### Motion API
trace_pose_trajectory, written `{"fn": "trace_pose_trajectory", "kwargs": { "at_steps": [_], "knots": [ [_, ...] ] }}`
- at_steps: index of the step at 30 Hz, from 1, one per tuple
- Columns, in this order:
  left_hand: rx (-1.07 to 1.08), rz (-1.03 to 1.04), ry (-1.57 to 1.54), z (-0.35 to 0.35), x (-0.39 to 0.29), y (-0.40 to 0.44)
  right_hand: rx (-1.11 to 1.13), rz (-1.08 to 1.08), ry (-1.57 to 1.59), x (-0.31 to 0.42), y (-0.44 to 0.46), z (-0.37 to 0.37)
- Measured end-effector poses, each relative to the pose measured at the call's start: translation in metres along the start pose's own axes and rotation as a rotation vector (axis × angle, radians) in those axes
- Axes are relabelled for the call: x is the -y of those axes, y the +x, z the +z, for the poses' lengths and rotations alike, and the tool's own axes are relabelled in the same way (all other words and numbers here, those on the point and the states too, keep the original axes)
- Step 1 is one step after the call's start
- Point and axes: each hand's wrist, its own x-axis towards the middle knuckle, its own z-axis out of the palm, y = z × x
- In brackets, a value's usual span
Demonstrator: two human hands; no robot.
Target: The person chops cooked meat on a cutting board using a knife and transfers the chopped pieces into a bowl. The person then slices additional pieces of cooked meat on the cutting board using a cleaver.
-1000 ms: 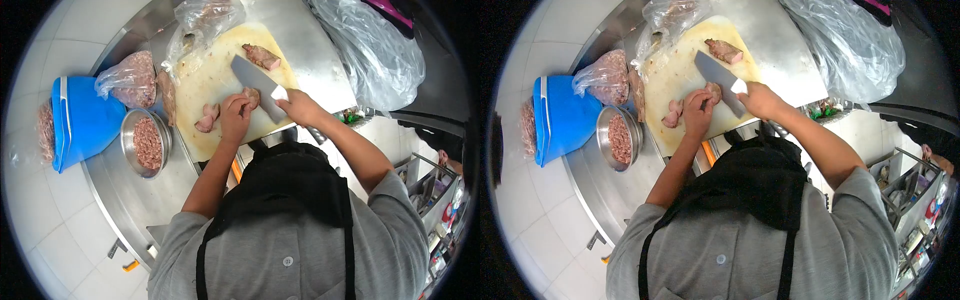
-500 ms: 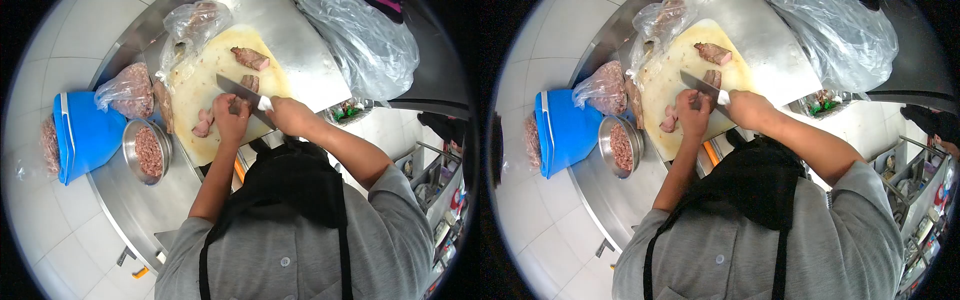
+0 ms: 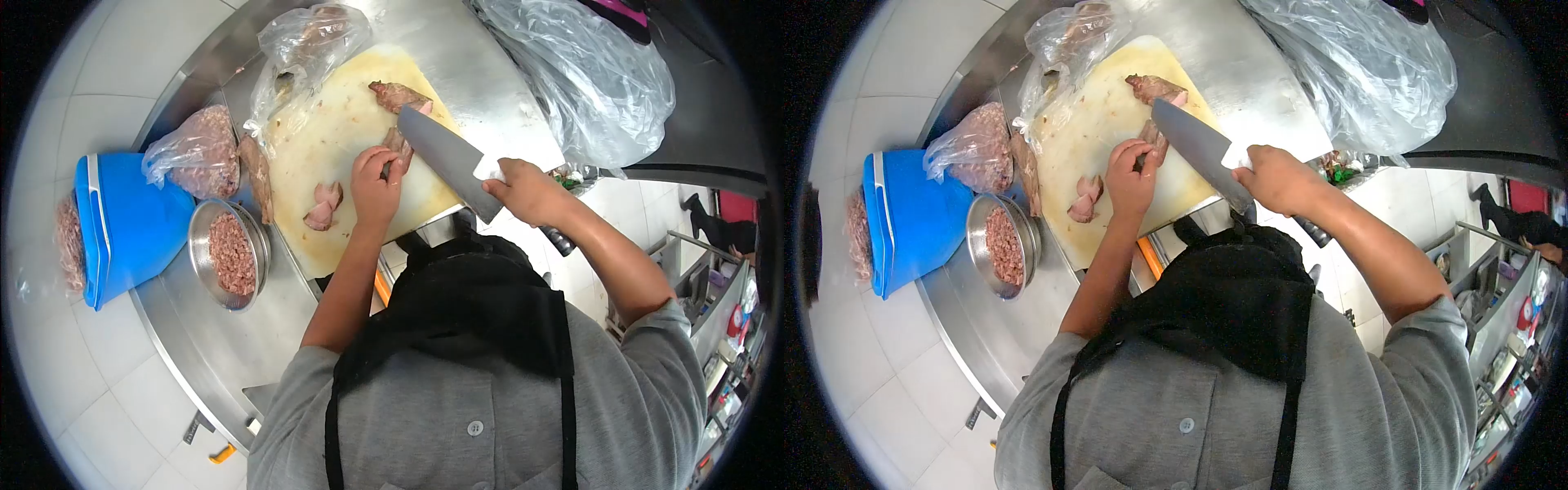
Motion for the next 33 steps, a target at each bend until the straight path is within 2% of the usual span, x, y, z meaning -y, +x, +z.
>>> {"fn": "trace_pose_trajectory", "kwargs": {
  "at_steps": [7, 14, 16, 17, 19, 21, 25, 27, 28, 30, 32, 33],
  "knots": [
    [0.059, -0.014, -0.038, -0.004, 0.005, 0.006, 0.145, 0.059, 0.019, 0.022, 0.015, -0.008],
    [0.09, -0.049, -0.067, -0.008, 0.01, 0.011, 0.129, 0.001, 0.07, 0.036, 0.05, 0.008],
    [0.112, -0.075, -0.098, -0.01, 0.014, 0.012, 0.214, 0.11, 0.099, 0.047, 0.058, 0.008],
    [0.108, -0.065, -0.09, -0.01, 0.017, 0.013, 0.209, 0.111, 0.101, 0.042, 0.066, 0.02],
    [0.11, -0.044, -0.087, -0.009, 0.022, 0.009, -0.05, -0.091, -0.052, 0.03, 0.077, 0.049],
    [0.123, -0.121, -0.118, -0.01, 0.022, 0.012, -0.07, -0.063, -0.049, 0.035, 0.075, 0.049],
    [0.091, 0.015, -0.058, -0.01, 0.013, 0.015, -0.089, -0.067, -0.099, 0.066, 0.055, 0.053],
    [-0.003, -0.215, -0.183, -0.001, 0.011, 0.012, -0.035, -0.05, -0.199, 0.071, 0.048, 0.053],
    [-0.002, -0.195, -0.184, -0.004, 0.008, 0.013, -0.054, -0.052, -0.194, 0.068, 0.041, 0.053],
    [-0.104, -0.078, 0.129, -0.013, 0.001, 0.013, -0.027, -0.123, -0.162, 0.05, 0.023, 0.053],
    [-0.06, -0.055, 0.204, -0.023, 0.006, 0.017, -0.042, -0.161, -0.14, 0.036, 0.004, 0.048],
    [-0.078, 0.004, 0.219, -0.024, 0.009, 0.02, -0.078, -0.112, -0.131, 0.035, -0.005, 0.039]
  ]
}}
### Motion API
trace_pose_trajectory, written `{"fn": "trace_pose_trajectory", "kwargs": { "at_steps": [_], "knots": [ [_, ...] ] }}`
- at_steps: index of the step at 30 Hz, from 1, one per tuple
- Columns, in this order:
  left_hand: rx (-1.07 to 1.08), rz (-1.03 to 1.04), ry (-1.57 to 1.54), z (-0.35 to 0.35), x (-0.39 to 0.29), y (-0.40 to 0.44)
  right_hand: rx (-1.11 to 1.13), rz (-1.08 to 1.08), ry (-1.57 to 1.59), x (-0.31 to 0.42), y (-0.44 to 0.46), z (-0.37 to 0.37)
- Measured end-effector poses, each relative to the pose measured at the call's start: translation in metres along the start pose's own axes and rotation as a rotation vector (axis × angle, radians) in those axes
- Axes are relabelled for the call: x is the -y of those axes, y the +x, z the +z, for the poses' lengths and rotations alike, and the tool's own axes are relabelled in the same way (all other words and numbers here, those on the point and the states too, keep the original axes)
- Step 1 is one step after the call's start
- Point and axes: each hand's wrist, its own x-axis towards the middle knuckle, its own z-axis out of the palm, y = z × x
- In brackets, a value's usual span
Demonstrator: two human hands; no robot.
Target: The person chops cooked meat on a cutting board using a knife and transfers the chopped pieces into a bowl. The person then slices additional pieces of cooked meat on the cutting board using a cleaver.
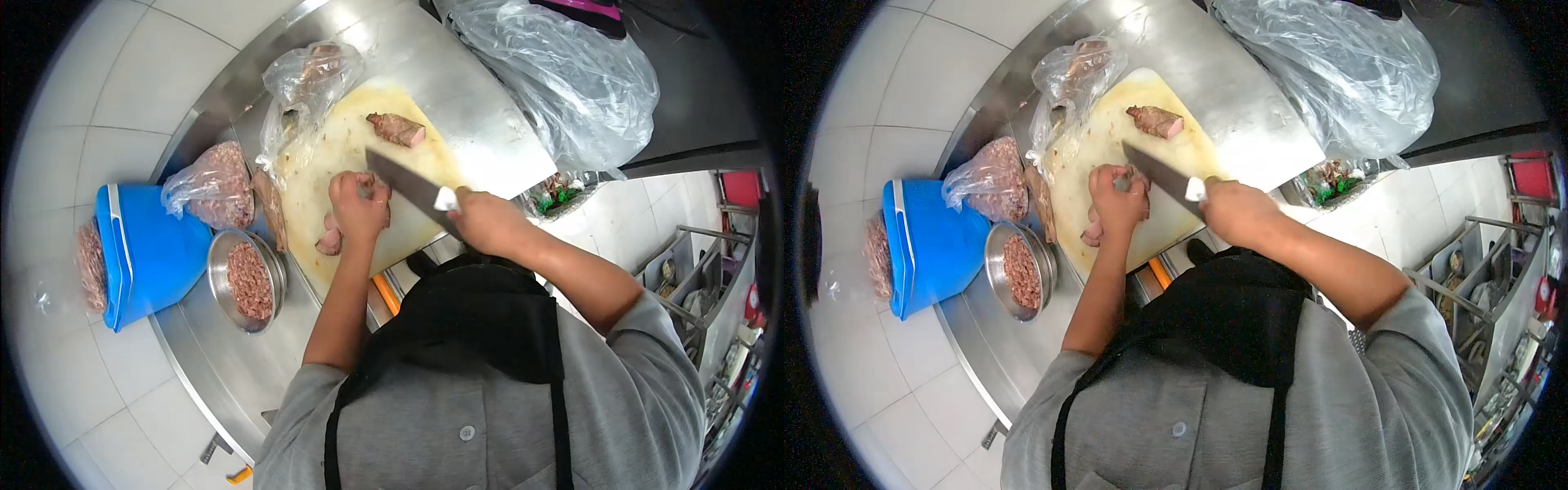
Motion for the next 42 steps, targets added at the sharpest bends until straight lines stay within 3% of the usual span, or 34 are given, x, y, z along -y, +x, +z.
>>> {"fn": "trace_pose_trajectory", "kwargs": {
  "at_steps": [5, 8, 10, 14, 16, 20, 22, 23, 26, 28, 29, 31, 35, 37, 38, 40, 42],
  "knots": [
    [-0.002, 0.093, 0.078, 0.002, 0.006, 0.009, -0.101, 0.037, 0.036, -0.024, -0.007, -0.029],
    [0.184, -0.067, 0.186, -0.004, -0.007, 0.012, -0.147, 0.025, 0.068, -0.029, -0.007, -0.026],
    [0.321, -0.147, 0.03, -0.007, -0.01, 0.013, -0.107, -0.04, 0.106, -0.027, -0.009, -0.015],
    [0.256, -0.162, -0.096, -0.005, 0.015, 0.007, -0.002, 0.0, 0.108, -0.022, -0.002, -0.005],
    [0.309, -0.545, -0.242, -0.016, 0.009, 0.009, 0.016, -0.009, 0.088, -0.024, -0.002, -0.002],
    [0.069, -0.577, -0.373, -0.009, 0.051, 0.001, 0.035, 0.011, 0.036, -0.022, -0.001, -0.004],
    [-0.185, -0.657, -0.602, -0.02, 0.047, 0.005, 0.037, 0.011, 0.03, -0.019, -0.002, -0.007],
    [-0.183, -0.659, -0.605, -0.025, 0.046, 0.008, 0.041, 0.008, 0.027, -0.018, -0.003, -0.009],
    [-0.177, -0.559, -0.339, -0.04, 0.052, 0.01, 0.06, 0.027, 0.022, -0.013, -0.005, -0.013],
    [-0.124, -0.371, 0.018, -0.043, 0.055, 0.011, 0.052, 0.022, 0.018, -0.014, -0.005, -0.013],
    [-0.119, -0.37, 0.017, -0.043, 0.055, 0.011, 0.04, 0.02, 0.015, -0.016, -0.005, -0.013],
    [-0.155, 0.078, 0.302, -0.046, 0.041, 0.014, 0.015, 0.029, 0.031, -0.022, -0.007, -0.01],
    [-0.011, 0.083, 0.023, -0.035, -0.002, 0.008, -0.009, 0.062, 0.076, -0.024, -0.011, -0.015],
    [0.111, 0.289, -0.042, -0.032, -0.019, 0.005, 0.008, 0.071, 0.083, -0.023, -0.012, -0.025],
    [0.116, 0.288, -0.044, -0.026, -0.009, 0.001, 0.018, 0.079, 0.089, -0.024, -0.012, -0.027],
    [0.204, 0.003, -0.035, -0.012, 0.014, -0.004, -0.026, 0.056, 0.1, -0.034, -0.012, -0.02],
    [0.244, -0.009, -0.058, -0.017, 0.015, -0.004, -0.08, 0.032, 0.109, -0.042, -0.012, -0.021]
  ]
}}
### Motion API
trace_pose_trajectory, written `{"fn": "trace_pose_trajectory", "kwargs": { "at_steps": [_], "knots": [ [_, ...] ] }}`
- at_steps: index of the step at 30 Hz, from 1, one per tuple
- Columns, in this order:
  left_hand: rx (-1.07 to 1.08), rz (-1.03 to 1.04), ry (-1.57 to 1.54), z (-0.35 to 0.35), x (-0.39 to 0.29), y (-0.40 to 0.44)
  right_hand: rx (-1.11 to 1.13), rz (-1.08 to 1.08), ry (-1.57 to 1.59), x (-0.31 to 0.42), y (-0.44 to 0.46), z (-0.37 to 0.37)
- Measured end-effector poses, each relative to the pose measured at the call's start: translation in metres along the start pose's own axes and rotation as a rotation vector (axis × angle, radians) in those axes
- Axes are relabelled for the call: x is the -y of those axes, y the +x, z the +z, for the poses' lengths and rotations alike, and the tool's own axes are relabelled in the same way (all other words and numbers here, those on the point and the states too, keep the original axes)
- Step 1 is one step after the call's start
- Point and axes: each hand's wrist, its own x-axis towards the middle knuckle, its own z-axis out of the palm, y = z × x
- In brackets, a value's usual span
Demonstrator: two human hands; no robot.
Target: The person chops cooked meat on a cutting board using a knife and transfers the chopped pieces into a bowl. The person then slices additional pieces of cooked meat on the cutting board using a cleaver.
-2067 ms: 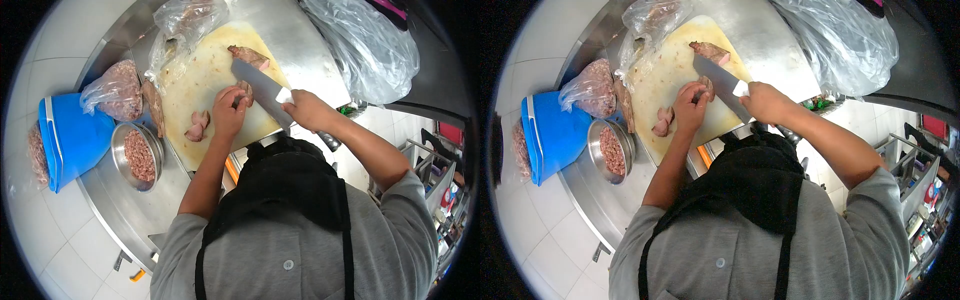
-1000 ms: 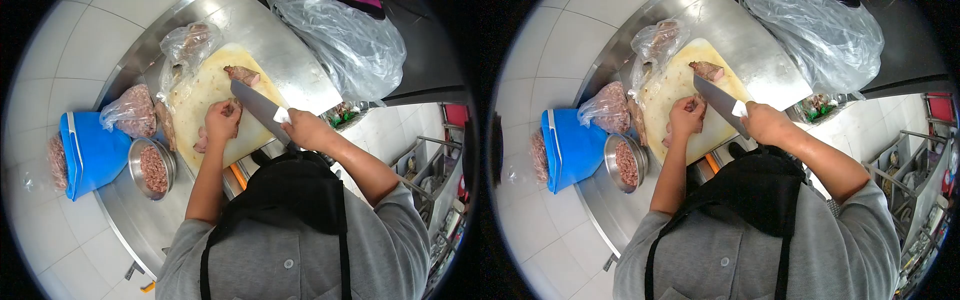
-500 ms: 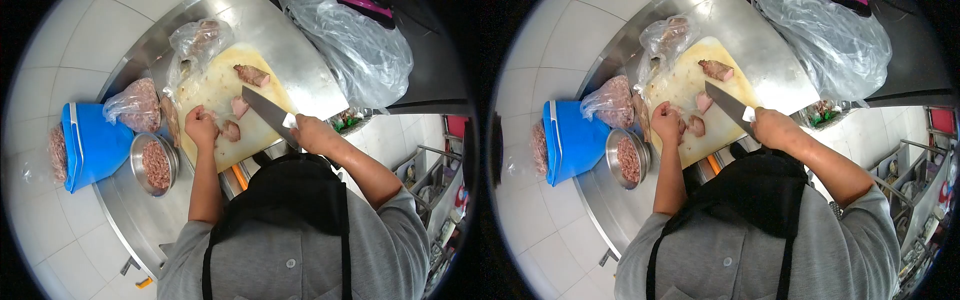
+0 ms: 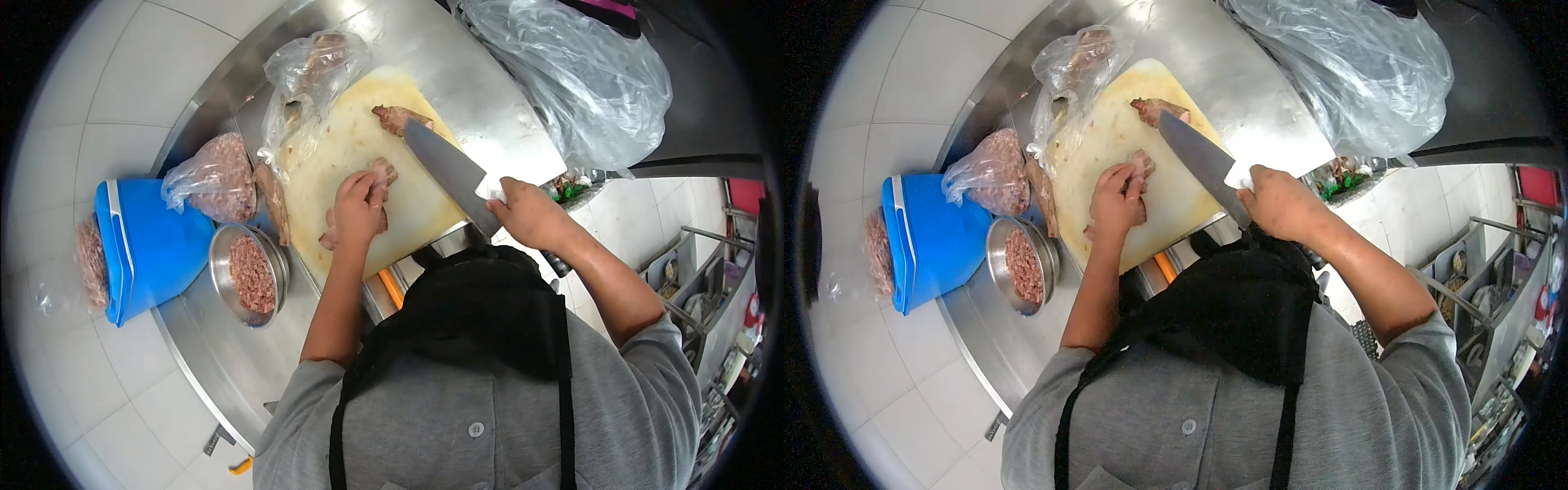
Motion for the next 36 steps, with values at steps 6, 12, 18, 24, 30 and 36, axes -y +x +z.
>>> {"fn": "trace_pose_trajectory", "kwargs": {
  "at_steps": [6, 12, 18, 24, 30, 36],
  "knots": [
    [-0.032, 0.026, 0.15, 0.001, -0.009, 0.01, 0.08, 0.034, -0.054, 0.002, -0.005, -0.004],
    [-0.064, -0.509, -0.298, -0.006, 0.021, 0.023, 0.197, -0.091, -0.042, 0.009, 0.006, 0.009],
    [-0.316, -0.467, -0.311, -0.049, 0.007, 0.014, 0.312, -0.125, 0.126, 0.006, 0.049, 0.046],
    [-0.601, -0.38, -0.474, -0.094, -0.043, 0.027, 0.451, 0.085, 0.118, 0.035, 0.035, 0.017],
    [-0.139, 0.207, 0.285, 0.015, -0.039, -0.022, 0.014, -0.003, 0.034, -0.022, 0.012, 0.019],
    [-0.082, 0.102, 0.217, 0.018, -0.054, -0.029, 0.215, 0.244, 0.29, -0.01, -0.028, -0.023]
  ]
}}
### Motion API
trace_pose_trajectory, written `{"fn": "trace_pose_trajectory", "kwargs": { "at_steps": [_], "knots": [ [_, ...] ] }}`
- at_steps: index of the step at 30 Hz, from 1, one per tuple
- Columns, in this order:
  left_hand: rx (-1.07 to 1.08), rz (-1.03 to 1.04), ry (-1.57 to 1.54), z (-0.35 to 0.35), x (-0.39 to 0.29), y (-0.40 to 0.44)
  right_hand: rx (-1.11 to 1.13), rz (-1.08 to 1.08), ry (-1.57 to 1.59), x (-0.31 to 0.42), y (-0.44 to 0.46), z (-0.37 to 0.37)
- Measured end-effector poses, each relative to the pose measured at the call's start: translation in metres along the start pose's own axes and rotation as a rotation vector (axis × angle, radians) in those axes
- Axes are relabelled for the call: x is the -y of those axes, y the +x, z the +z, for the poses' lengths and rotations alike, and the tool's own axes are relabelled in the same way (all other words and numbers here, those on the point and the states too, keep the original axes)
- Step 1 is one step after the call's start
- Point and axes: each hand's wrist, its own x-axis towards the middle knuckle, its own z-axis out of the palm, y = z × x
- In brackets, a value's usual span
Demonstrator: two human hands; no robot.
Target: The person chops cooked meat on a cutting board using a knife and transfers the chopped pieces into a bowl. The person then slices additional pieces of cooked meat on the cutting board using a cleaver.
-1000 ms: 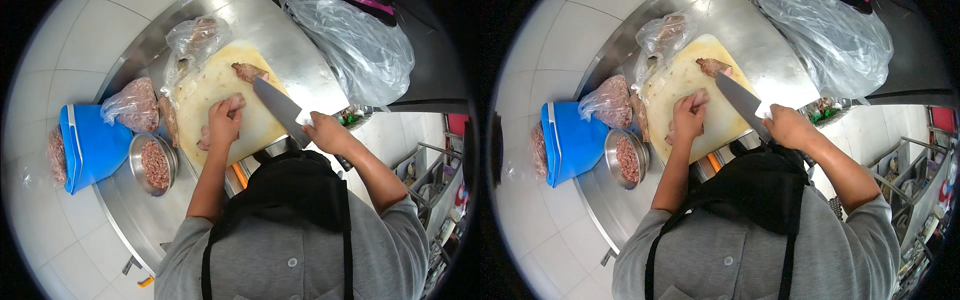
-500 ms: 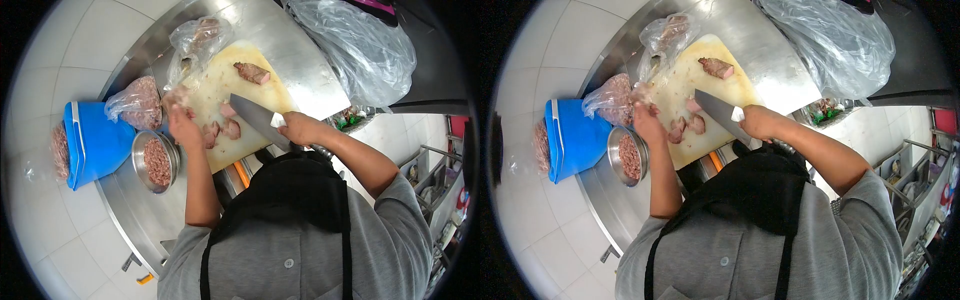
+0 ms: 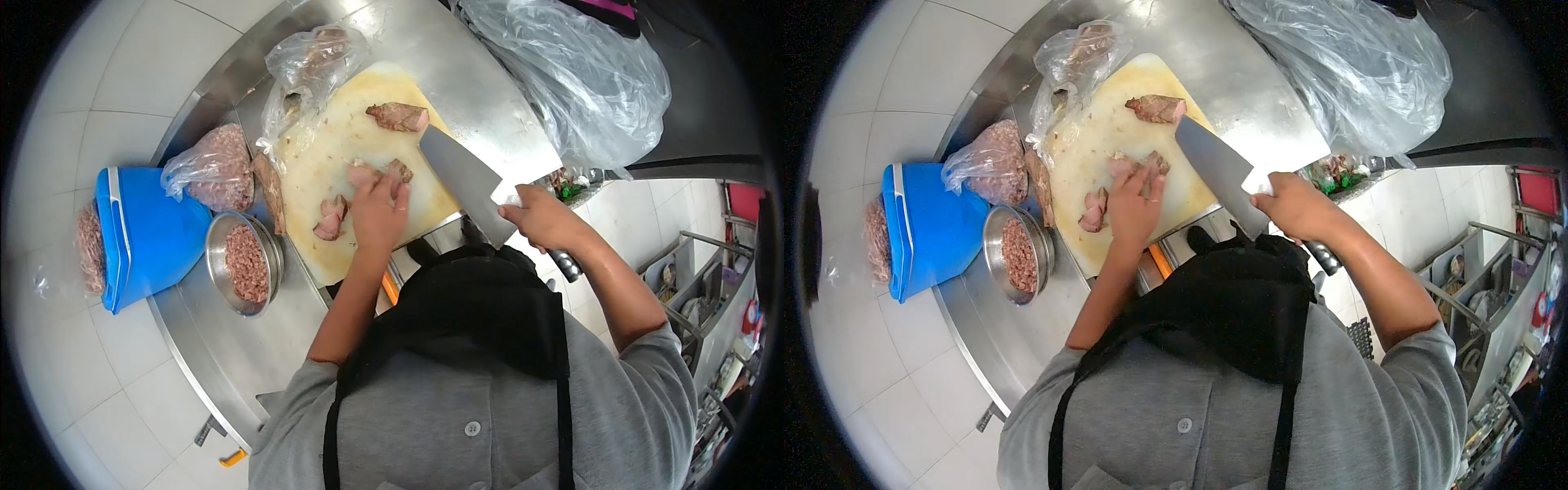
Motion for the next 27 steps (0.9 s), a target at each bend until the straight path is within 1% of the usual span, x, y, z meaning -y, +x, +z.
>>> {"fn": "trace_pose_trajectory", "kwargs": {
  "at_steps": [1, 2, 4, 6, 8, 10, 11, 13, 15, 17, 20, 21, 22, 23, 25, 27],
  "knots": [
    [-0.021, -0.035, -0.089, -0.002, 0.005, 0.006, 0.048, 0.057, 0.08, 0.001, -0.001, -0.001],
    [-0.009, -0.028, -0.086, 0.0, 0.011, 0.007, 0.12, 0.05, 0.135, -0.007, 0.003, 0.002],
    [0.085, -0.112, -0.266, 0.009, 0.02, 0.008, 0.139, 0.037, 0.157, -0.001, 0.006, 0.006],
    [0.1, -0.089, -0.252, 0.017, 0.022, 0.005, 0.173, 0.016, 0.172, -0.002, 0.011, 0.009],
    [0.105, -0.083, -0.234, 0.018, 0.024, 0.001, 0.174, 0.025, 0.161, 0.006, 0.012, 0.009],
    [0.075, -0.084, -0.291, 0.013, 0.016, 0.007, 0.171, 0.033, 0.146, 0.01, 0.013, 0.009],
    [0.079, -0.093, -0.297, 0.011, 0.015, 0.008, 0.162, 0.025, 0.09, 0.01, 0.013, 0.01],
    [0.122, 0.004, -0.331, 0.008, 0.021, 0.013, 0.155, 0.013, 0.033, 0.014, 0.018, 0.012],
    [0.132, -0.023, -0.351, 0.008, 0.02, 0.011, 0.123, -0.044, -0.043, 0.017, 0.022, 0.013],
    [0.145, -0.053, -0.372, 0.01, 0.023, 0.009, 0.119, -0.028, -0.046, 0.024, 0.027, 0.015],
    [0.135, -0.05, -0.378, 0.014, 0.028, 0.007, 0.118, -0.008, -0.032, 0.033, 0.038, 0.022],
    [0.119, -0.021, -0.348, 0.012, 0.026, 0.009, 0.118, -0.008, -0.018, 0.036, 0.043, 0.026],
    [0.106, 0.005, -0.316, 0.011, 0.027, 0.007, 0.052, -0.082, -0.048, 0.035, 0.06, 0.042],
    [0.106, 0.004, -0.316, 0.012, 0.028, 0.008, 0.053, -0.082, -0.048, 0.033, 0.067, 0.049],
    [0.107, -0.017, -0.38, 0.014, 0.031, 0.007, 0.059, -0.054, 0.014, 0.037, 0.073, 0.058],
    [0.105, -0.044, -0.363, 0.014, 0.031, 0.004, 0.029, -0.053, -0.005, 0.036, 0.071, 0.061]
  ]
}}
